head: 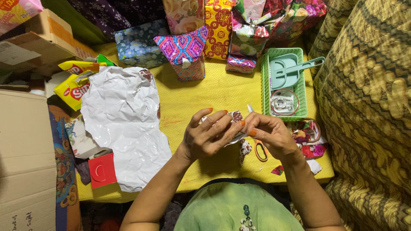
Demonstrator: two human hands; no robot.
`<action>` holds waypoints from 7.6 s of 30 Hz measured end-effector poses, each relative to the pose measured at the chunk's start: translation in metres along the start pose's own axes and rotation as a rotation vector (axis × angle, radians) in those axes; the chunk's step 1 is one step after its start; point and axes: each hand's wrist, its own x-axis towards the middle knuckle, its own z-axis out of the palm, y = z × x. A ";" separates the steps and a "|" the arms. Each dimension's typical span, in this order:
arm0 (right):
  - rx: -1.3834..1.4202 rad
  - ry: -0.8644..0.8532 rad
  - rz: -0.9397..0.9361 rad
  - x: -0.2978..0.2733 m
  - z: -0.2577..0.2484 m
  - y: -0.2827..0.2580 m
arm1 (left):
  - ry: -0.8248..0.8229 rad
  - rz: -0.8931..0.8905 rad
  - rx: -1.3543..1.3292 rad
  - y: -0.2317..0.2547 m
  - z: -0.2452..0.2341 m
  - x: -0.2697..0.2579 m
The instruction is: The person wraps a small rectangular box with patterned paper, folds the edges, trims excess paper with scissors, and secures the folds with adhesive tape. The wrapped gift remains on the table at the end.
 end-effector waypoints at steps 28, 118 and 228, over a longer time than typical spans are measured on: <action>-0.587 -0.249 0.105 -0.036 -0.041 0.026 | -0.478 -0.697 -0.616 -0.019 0.004 -0.070; -1.624 -0.551 -0.093 0.115 0.075 0.009 | 0.299 -1.336 -1.083 0.029 0.053 -0.135; -1.034 0.257 -0.213 0.026 -0.031 0.081 | 0.174 -1.267 -0.453 0.066 0.066 -0.112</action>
